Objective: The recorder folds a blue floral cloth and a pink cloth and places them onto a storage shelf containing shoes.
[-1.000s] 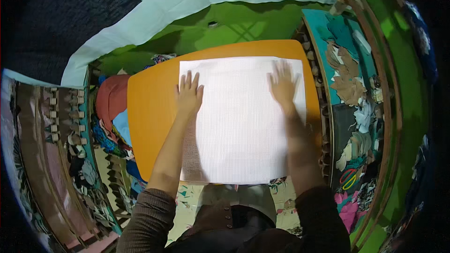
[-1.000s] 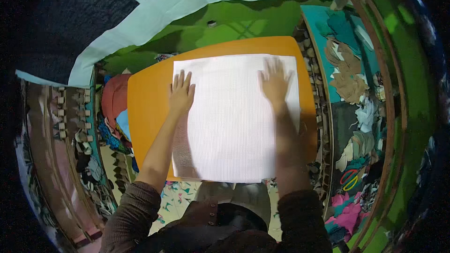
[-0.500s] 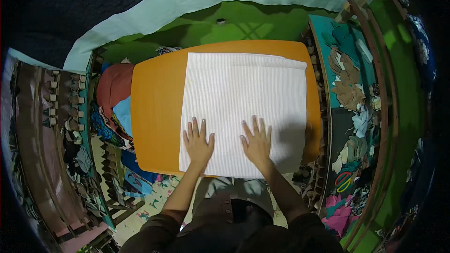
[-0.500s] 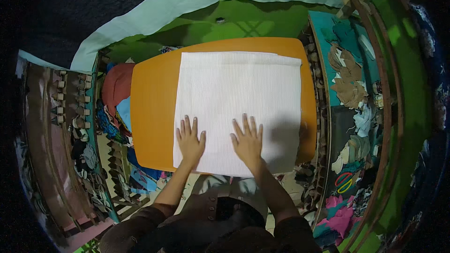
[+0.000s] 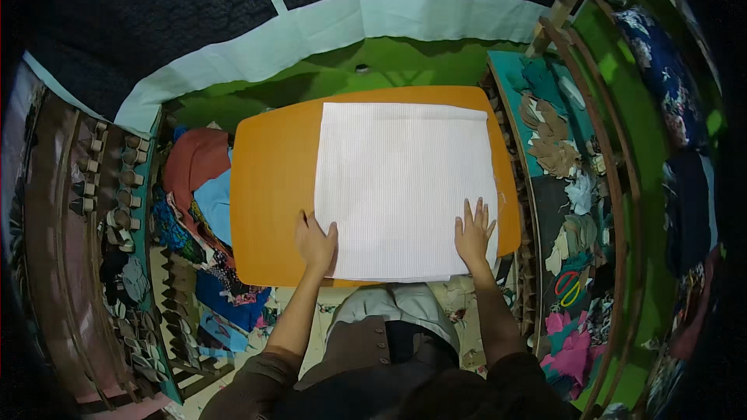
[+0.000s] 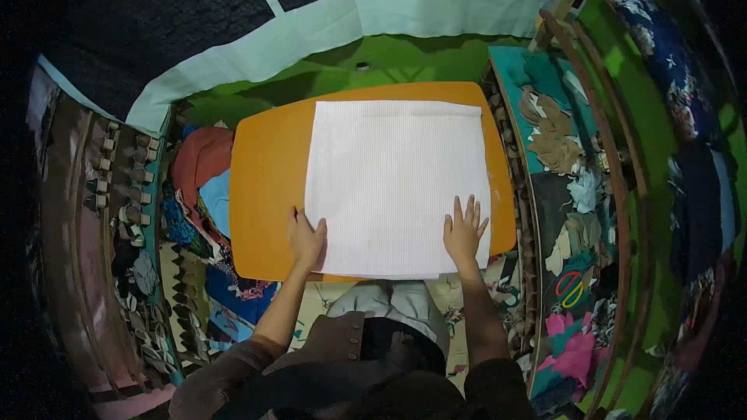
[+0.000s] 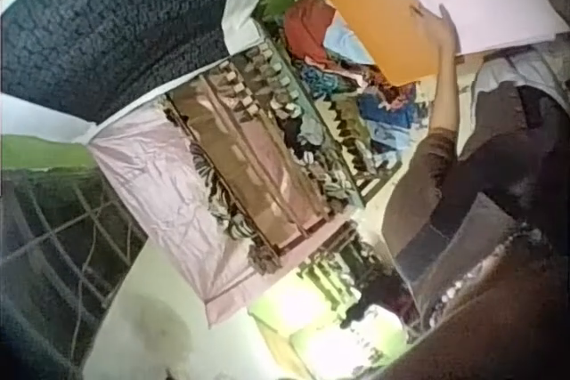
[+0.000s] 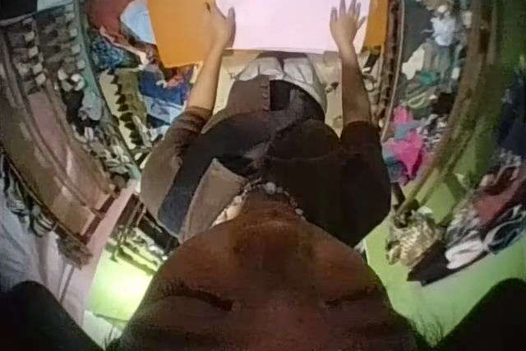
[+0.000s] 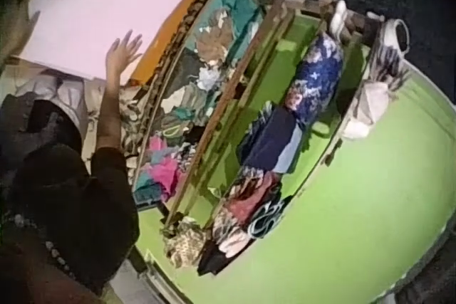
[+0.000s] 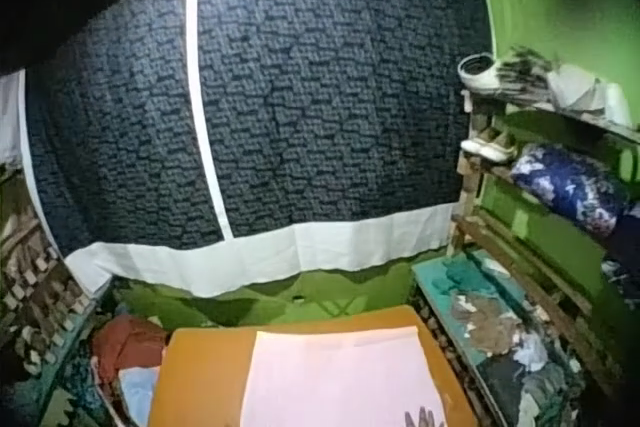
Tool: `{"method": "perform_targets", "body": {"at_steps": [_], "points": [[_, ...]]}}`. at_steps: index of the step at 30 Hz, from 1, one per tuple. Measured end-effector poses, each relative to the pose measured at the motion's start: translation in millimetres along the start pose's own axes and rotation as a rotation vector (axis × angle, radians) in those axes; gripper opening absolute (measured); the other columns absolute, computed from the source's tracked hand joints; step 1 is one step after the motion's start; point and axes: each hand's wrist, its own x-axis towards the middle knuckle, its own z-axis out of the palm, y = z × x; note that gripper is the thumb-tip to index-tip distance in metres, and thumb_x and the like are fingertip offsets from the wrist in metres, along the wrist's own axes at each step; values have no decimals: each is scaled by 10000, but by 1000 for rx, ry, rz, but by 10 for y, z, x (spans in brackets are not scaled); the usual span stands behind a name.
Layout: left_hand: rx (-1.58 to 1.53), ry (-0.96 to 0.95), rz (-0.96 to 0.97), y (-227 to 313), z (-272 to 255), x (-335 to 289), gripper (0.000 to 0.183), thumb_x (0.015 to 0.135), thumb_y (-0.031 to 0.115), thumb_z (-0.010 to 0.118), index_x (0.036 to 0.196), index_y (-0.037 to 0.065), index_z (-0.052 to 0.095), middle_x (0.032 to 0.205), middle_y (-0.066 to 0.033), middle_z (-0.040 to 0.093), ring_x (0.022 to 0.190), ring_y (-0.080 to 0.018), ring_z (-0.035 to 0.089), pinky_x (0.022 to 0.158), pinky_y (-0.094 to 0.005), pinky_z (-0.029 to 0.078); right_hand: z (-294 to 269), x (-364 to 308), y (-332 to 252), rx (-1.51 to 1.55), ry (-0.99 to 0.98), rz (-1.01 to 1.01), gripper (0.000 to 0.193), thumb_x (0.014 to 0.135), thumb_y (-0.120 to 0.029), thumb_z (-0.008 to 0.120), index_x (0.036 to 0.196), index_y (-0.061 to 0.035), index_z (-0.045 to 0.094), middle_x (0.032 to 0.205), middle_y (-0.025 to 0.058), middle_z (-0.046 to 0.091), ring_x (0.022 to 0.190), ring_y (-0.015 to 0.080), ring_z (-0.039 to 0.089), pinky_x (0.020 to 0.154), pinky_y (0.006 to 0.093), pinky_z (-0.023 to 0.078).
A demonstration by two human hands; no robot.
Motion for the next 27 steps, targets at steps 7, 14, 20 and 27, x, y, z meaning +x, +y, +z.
{"method": "perform_targets", "body": {"at_steps": [7, 14, 20, 27], "points": [[-310, -178, -90, 45, -120, 302, 677, 681, 154, 676, 1243, -50, 357, 1205, -232, 466, 1114, -346, 458, 905, -397, 395, -107, -63, 56, 258, 17, -8, 323, 838, -127, 474, 1145, -47, 539, 1239, 183, 454, 1176, 326, 387, 991, 453, 287], [-133, -203, -76, 96, -228, 685, 713, 689, 214, 682, 1260, -48, 345, 1154, -236, 513, 1071, -348, 507, 877, -398, 423, -438, 292, 172, 169, 125, 155, 338, 828, -120, 504, 1158, -48, 516, 1157, 166, 496, 1085, 332, 442, 920, 421, 368], [-127, -239, -79, 126, -135, 888, 757, 685, 253, 686, 1271, -57, 320, 1145, -248, 523, 1032, -350, 536, 868, -395, 432, -431, 681, 126, 397, -27, 399, 670, 775, -228, 624, 1306, 21, 299, 1220, 254, 417, 1129, 355, 418, 959, 446, 339], [-365, -319, -228, 120, 159, 1139, 438, 723, 230, 651, 1041, -60, 563, 979, -218, 617, 914, -318, 599, 804, -345, 460, 181, 1131, 105, 709, -13, 400, 537, 713, -265, 647, 1111, 63, 499, 1037, 265, 547, 970, 359, 544, 859, 387, 419]]}}
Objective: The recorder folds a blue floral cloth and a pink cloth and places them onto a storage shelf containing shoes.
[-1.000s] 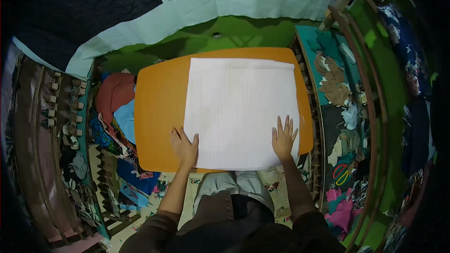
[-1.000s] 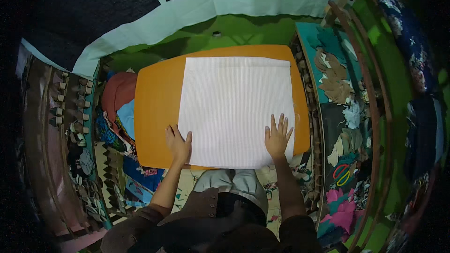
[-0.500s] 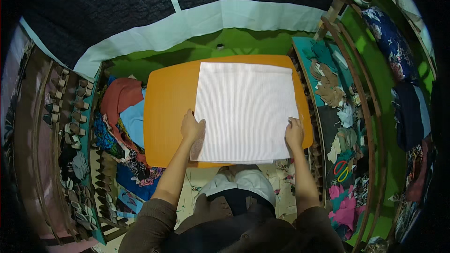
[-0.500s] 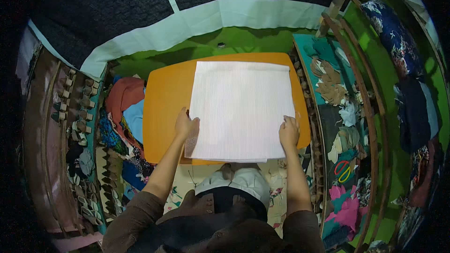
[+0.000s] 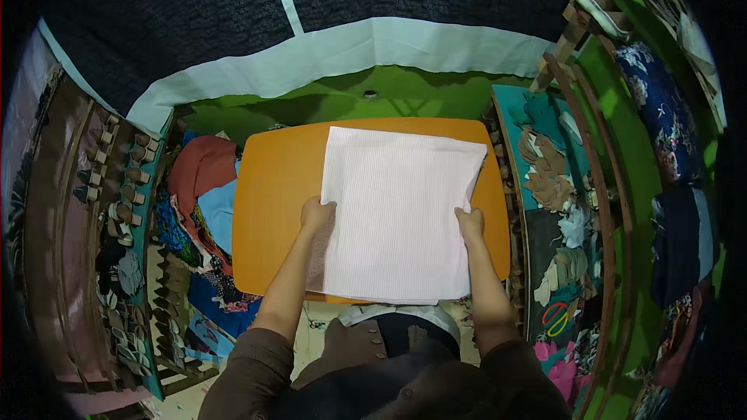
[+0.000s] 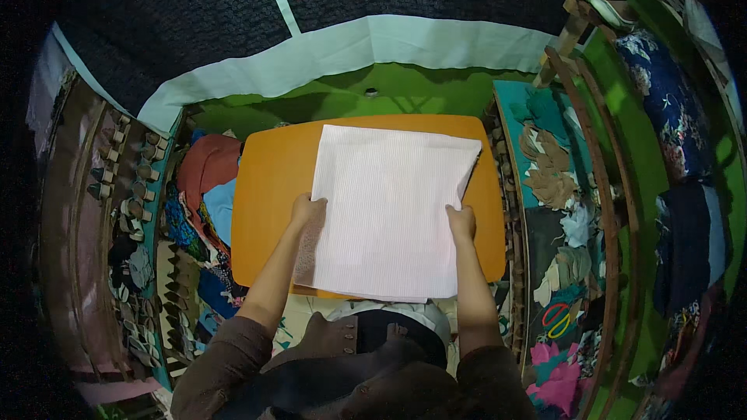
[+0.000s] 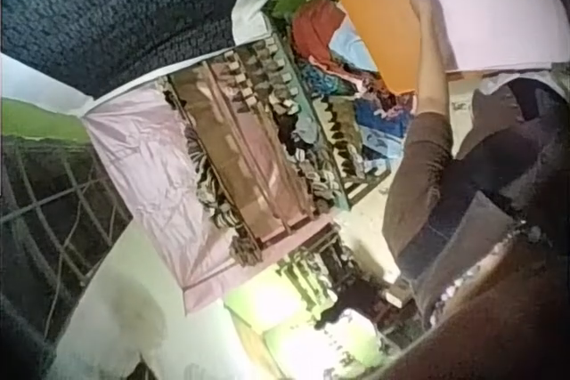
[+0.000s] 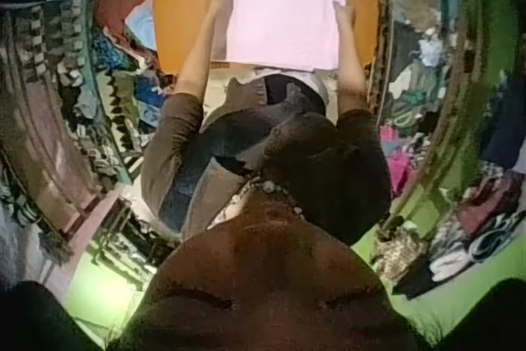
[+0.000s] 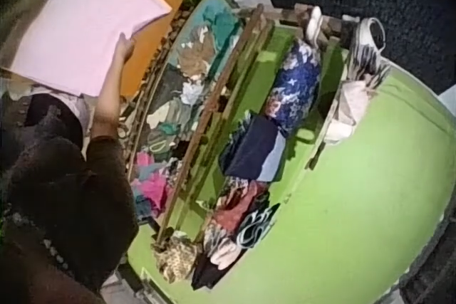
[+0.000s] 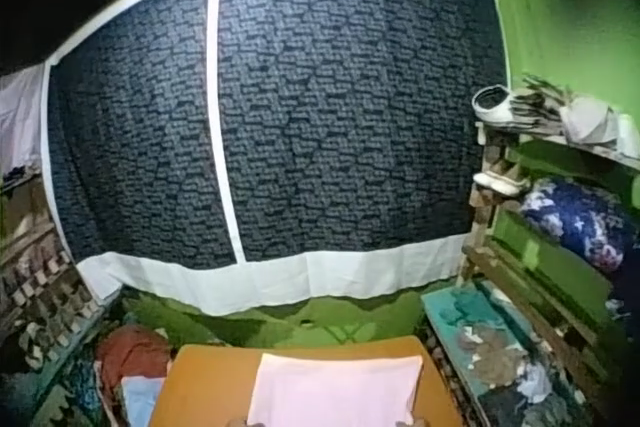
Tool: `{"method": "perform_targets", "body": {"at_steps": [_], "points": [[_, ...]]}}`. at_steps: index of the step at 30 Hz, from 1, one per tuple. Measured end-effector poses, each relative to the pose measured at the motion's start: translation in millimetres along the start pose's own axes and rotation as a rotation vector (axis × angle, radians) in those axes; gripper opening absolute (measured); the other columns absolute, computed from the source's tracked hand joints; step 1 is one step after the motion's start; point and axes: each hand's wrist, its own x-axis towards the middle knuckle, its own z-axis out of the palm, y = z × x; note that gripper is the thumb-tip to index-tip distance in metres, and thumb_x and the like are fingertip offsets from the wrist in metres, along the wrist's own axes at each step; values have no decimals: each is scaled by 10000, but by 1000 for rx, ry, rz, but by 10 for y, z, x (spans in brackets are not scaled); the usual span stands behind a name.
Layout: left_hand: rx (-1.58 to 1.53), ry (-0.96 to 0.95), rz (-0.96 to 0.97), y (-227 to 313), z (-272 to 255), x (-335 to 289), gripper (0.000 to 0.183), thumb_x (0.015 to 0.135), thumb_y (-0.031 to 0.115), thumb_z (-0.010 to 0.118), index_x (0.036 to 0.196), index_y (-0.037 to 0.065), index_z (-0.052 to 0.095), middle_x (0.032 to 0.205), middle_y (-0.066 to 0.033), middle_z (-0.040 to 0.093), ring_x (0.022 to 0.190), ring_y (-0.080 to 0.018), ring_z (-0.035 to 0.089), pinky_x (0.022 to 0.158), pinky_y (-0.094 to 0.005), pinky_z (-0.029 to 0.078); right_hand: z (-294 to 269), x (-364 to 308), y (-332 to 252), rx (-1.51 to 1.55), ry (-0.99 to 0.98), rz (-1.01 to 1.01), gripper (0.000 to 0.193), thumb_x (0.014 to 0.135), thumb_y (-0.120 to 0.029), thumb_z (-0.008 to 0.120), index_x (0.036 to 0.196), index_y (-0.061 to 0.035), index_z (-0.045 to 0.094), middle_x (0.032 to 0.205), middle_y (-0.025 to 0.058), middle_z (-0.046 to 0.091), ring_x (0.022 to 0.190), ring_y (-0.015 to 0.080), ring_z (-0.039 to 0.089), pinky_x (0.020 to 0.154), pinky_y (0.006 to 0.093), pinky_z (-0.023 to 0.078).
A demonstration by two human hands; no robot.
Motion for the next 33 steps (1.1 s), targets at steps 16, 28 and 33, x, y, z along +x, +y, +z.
{"method": "perform_targets", "body": {"at_steps": [16, 28, 33], "points": [[-916, -121, -78, -78, 103, -99, 289, 813, 2, 504, 1085, -94, 507, 1066, -193, 572, 991, -275, 550, 856, -331, 437, -282, -326, -697, 735, -724, 648, 573, 750, -106, 644, 1222, 96, 391, 1153, 206, 517, 1022, 309, 532, 881, 411, 443], [-944, -116, -110, 52, 27, -208, 348, 805, -21, 488, 1132, -133, 449, 1129, -210, 536, 1029, -295, 526, 918, -356, 401, -282, -381, -487, 932, -896, 541, 580, 788, -154, 619, 1227, 116, 353, 1174, 229, 477, 1048, 327, 506, 913, 438, 421], [-810, -84, -1, 173, -96, -216, 358, 821, 64, 511, 1142, -88, 468, 1093, -174, 563, 977, -258, 550, 874, -332, 423, -425, -95, -486, 908, -797, 465, 585, 791, -133, 615, 1252, 94, 335, 1165, 229, 474, 1062, 324, 492, 893, 447, 435]]}}
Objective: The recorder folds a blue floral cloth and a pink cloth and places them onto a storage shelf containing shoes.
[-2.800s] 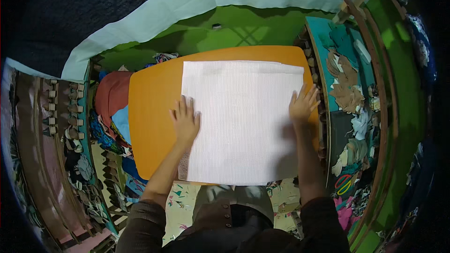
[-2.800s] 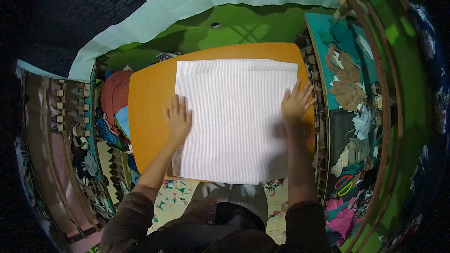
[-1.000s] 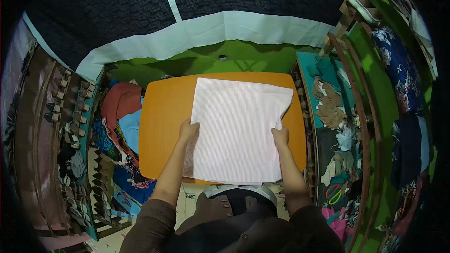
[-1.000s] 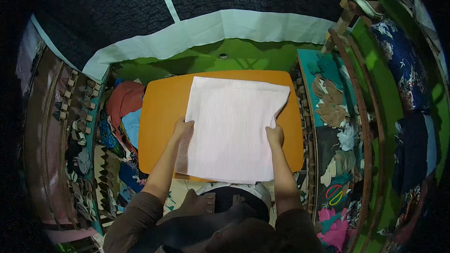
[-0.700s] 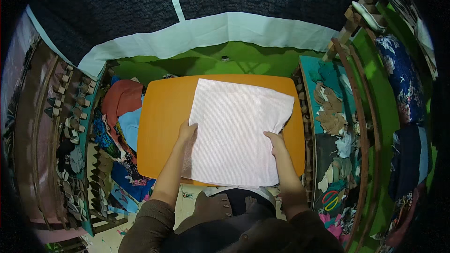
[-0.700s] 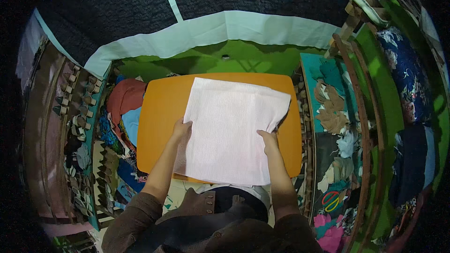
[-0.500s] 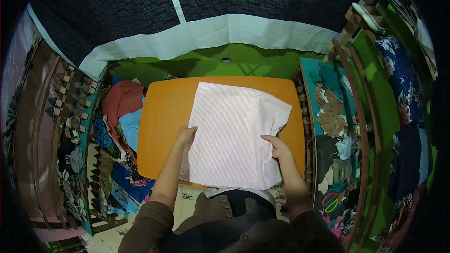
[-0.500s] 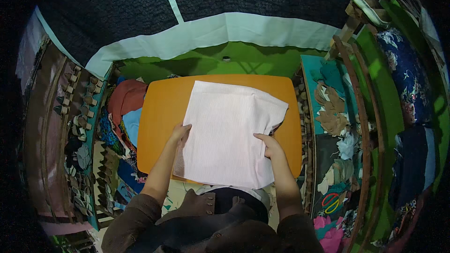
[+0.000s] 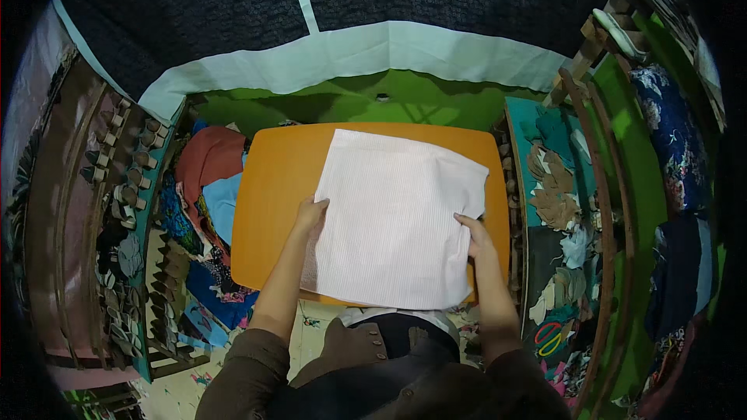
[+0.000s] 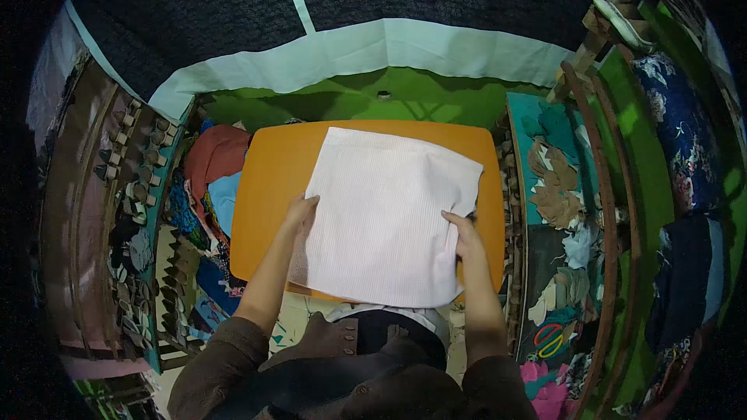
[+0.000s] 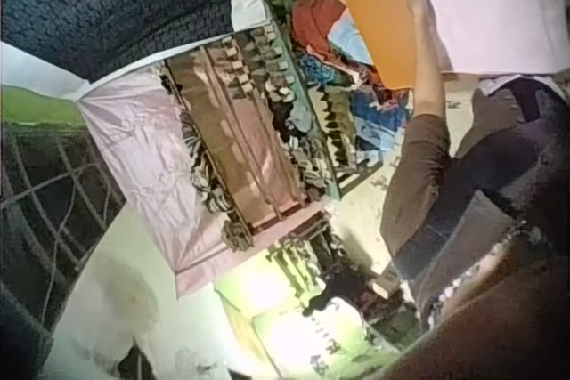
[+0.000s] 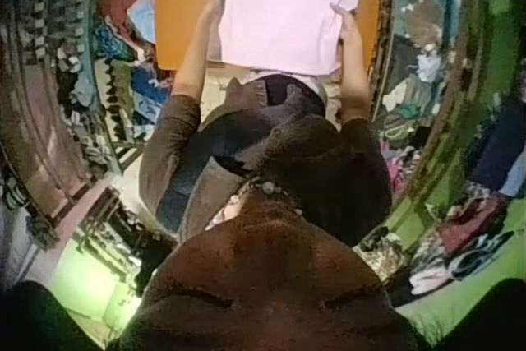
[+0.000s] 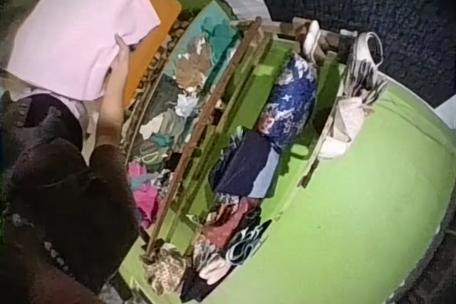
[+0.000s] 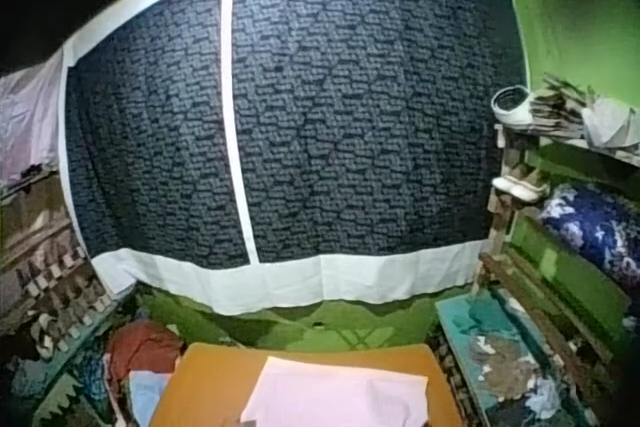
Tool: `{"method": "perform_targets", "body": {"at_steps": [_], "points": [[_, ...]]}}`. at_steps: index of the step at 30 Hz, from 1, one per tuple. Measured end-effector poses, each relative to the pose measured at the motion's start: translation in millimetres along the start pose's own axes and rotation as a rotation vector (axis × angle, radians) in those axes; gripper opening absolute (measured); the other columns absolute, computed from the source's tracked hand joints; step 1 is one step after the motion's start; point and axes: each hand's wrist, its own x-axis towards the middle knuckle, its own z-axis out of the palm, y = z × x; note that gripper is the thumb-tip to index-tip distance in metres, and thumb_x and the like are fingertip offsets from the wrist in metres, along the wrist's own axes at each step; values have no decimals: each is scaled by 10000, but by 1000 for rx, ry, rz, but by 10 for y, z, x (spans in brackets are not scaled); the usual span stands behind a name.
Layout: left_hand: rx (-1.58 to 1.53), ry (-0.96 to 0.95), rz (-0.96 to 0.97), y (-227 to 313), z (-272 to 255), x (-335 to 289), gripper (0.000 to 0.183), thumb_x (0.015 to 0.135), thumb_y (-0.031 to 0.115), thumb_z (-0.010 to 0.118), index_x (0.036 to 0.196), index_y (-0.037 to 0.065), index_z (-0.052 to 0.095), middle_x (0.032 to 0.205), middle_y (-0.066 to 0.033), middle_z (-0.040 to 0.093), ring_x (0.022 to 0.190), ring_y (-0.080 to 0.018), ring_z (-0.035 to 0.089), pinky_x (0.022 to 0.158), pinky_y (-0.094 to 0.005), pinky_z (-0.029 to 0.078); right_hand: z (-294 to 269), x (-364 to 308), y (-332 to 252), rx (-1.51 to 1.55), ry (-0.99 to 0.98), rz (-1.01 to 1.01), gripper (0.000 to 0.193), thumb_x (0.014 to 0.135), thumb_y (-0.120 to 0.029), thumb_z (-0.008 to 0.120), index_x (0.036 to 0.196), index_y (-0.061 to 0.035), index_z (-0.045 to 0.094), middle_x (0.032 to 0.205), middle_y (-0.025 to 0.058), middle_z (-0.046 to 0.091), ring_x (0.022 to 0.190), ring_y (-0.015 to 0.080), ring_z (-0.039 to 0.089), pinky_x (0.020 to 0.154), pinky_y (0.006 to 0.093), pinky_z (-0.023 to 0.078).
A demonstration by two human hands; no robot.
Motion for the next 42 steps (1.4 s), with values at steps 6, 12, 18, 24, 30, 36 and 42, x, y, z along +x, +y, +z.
{"method": "perform_targets", "body": {"at_steps": [6, 12, 18, 24, 30, 36, 42], "points": [[-99, 38, 23, 478, -225, 435, 251, 853, 96, 539, 1091, 15, 541, 1055, -96, 580, 968, -169, 537, 866, -287, 399, 365, 60, -772, -119, -5, -346, 424, 777, -45, 614, 1161, 40, 457, 1061, 148, 555, 954, 259, 566, 839, 387, 474], [-163, -119, 486, 1247, -119, 326, 279, 845, 129, 561, 1111, 51, 531, 1020, -13, 576, 936, -113, 502, 852, -269, 346, 641, -230, -1321, -164, -183, -695, 339, 770, -9, 613, 1094, 12, 513, 993, 96, 582, 895, 205, 573, 810, 335, 466], [-56, -57, 310, 647, -686, -119, 345, 819, 162, 488, 1123, 3, 528, 1086, -72, 552, 1079, -164, 454, 922, -295, 328, 428, -494, -598, -373, -84, -506, 489, 701, -52, 696, 1128, 19, 469, 975, 90, 571, 871, 197, 574, 725, 299, 494], [416, 214, -81, -354, -1045, -448, 401, 812, 387, 537, 614, 39, 509, 579, -2, 441, 654, -118, 431, 582, -300, 340, -244, -571, 592, -443, 32, -26, 426, 827, -160, 605, 1152, 81, 468, 1034, 123, 580, 900, 190, 556, 783, 290, 442], [791, 371, 90, -633, -1270, -395, 390, 807, 371, 553, 704, -2, 605, 704, -111, 562, 807, -249, 503, 723, -368, 386, -204, -632, 622, -548, 155, -110, 313, 859, -150, 554, 1088, 62, 530, 998, 101, 597, 874, 165, 563, 761, 262, 438], [1117, 415, 115, -520, -1210, -612, 356, 782, 348, 549, 751, 7, 643, 945, -170, 572, 959, -329, 482, 826, -428, 370, -359, -610, 790, -892, 313, -252, 312, 857, -178, 548, 1058, 60, 552, 921, 97, 616, 768, 159, 567, 686, 289, 450], [1255, 414, 258, -327, -1143, -925, 264, 745, 267, 561, 771, 10, 617, 927, -199, 553, 947, -359, 481, 820, -426, 384, -212, -720, 858, -1392, 712, -321, 281, 812, -134, 553, 1023, 52, 564, 891, 203, 608, 854, 345, 570, 762, 397, 453]]}}
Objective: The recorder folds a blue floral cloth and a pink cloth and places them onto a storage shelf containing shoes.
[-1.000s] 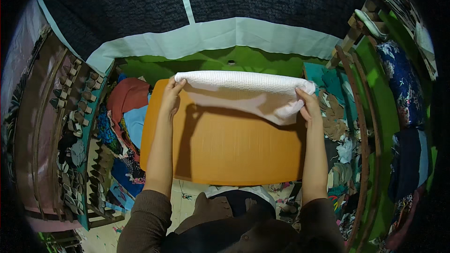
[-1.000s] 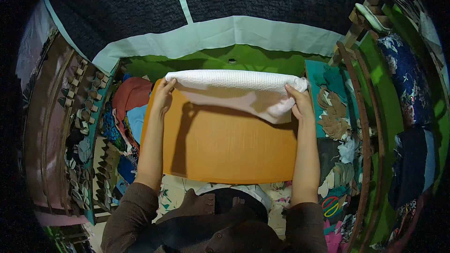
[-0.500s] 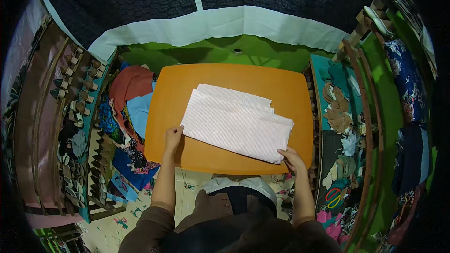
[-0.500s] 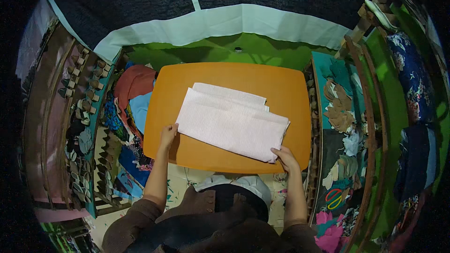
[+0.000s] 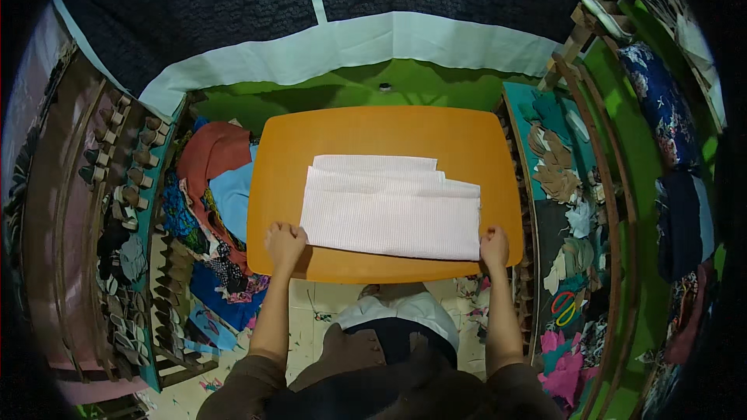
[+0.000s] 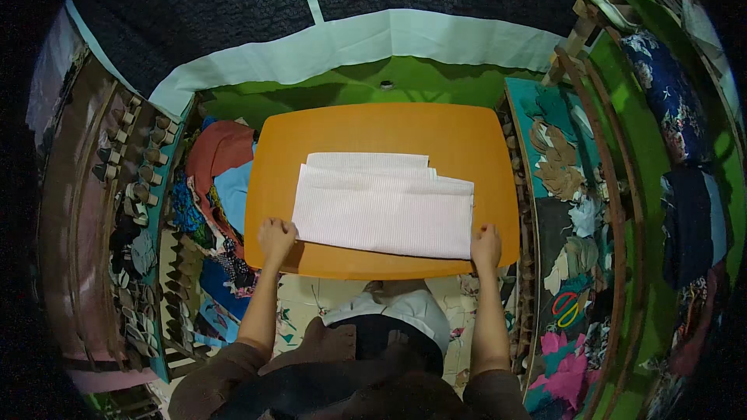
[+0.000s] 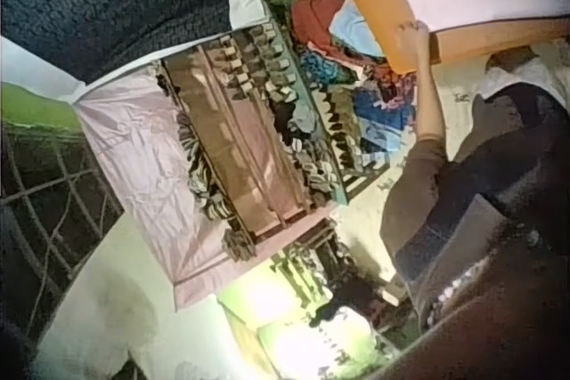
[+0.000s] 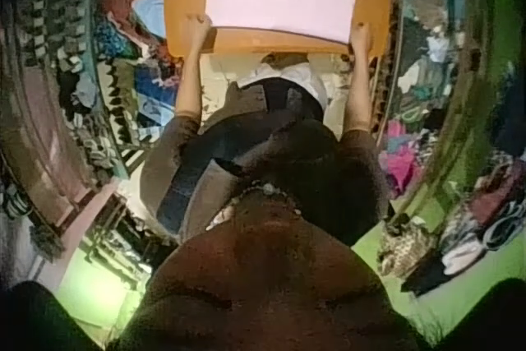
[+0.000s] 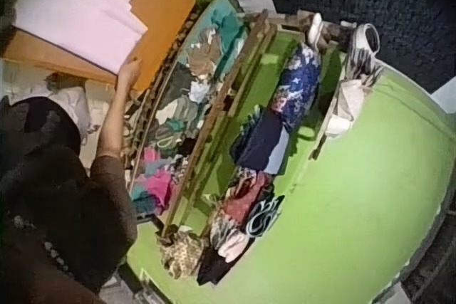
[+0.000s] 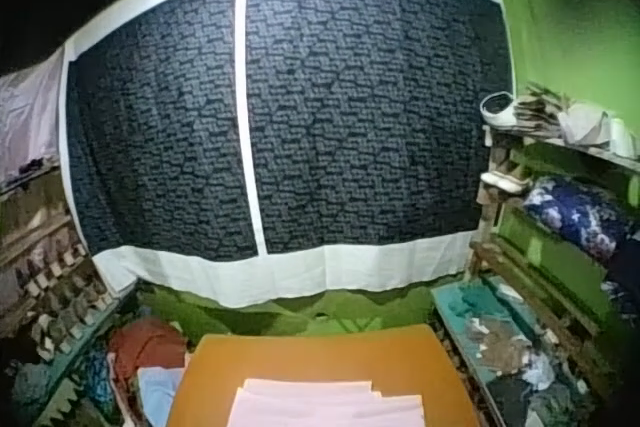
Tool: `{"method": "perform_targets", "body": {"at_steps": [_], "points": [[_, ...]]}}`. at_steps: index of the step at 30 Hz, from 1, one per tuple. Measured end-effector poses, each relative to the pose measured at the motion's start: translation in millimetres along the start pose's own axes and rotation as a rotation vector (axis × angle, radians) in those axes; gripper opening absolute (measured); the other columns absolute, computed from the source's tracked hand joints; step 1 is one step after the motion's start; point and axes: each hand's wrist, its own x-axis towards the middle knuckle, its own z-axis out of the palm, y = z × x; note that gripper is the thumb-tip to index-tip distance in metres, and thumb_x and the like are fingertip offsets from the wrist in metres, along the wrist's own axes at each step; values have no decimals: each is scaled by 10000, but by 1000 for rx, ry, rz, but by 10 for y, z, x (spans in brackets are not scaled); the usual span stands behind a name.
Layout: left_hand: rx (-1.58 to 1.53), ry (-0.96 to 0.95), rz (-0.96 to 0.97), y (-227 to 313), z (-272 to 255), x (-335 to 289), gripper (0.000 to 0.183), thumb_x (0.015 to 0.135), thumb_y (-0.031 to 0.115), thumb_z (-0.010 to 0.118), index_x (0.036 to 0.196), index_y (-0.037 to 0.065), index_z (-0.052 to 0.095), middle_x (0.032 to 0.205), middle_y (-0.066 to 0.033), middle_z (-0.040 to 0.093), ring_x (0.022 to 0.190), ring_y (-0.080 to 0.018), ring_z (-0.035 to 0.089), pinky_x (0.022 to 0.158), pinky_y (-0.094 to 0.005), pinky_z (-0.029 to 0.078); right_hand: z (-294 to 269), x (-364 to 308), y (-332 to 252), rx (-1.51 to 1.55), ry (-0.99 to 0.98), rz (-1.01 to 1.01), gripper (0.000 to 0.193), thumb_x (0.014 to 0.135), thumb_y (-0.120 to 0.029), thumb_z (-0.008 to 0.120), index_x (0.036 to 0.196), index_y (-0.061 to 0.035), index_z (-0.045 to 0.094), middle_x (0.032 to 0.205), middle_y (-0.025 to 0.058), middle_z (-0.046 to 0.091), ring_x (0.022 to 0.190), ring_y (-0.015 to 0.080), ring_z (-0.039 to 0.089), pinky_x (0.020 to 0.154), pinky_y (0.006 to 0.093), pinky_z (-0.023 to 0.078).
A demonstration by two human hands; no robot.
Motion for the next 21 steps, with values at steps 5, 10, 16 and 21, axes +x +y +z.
{"method": "perform_targets", "body": {"at_steps": [5, 10, 16, 21], "points": [[-112, 135, 396, 299, -46, 497, 360, 740, 224, 606, 1052, 54, 552, 1034, -183, 525, 974, -343, 484, 835, -438, 379, -49, 341, -627, -43, 256, -346, 361, 795, -106, 551, 1128, 17, 484, 1127, 199, 502, 1093, 355, 425, 946, 424, 323], [-50, 135, 504, 671, 123, 926, 370, 774, 241, 595, 1098, 77, 527, 1139, -120, 506, 1054, -301, 468, 929, -439, 320, 33, 640, -919, -369, 224, -661, 275, 797, -143, 554, 1038, -11, 546, 1062, 170, 555, 1042, 311, 482, 932, 440, 310], [-117, -121, 447, 572, 96, 1193, 183, 780, 206, 572, 882, 56, 599, 943, -123, 592, 972, -267, 524, 923, -481, 303, -129, 898, -1006, -193, 112, -668, 185, 822, -167, 526, 892, -19, 612, 903, 128, 619, 915, 294, 546, 848, 385, 352], [-155, -9, 400, 780, 102, 1443, 160, 778, 181, 565, 869, 50, 580, 910, -137, 595, 932, -282, 536, 871, -465, 326, -150, 1295, -1289, -138, 279, -692, 179, 811, -163, 540, 894, -21, 610, 902, 129, 612, 911, 298, 537, 844, 388, 355]]}}
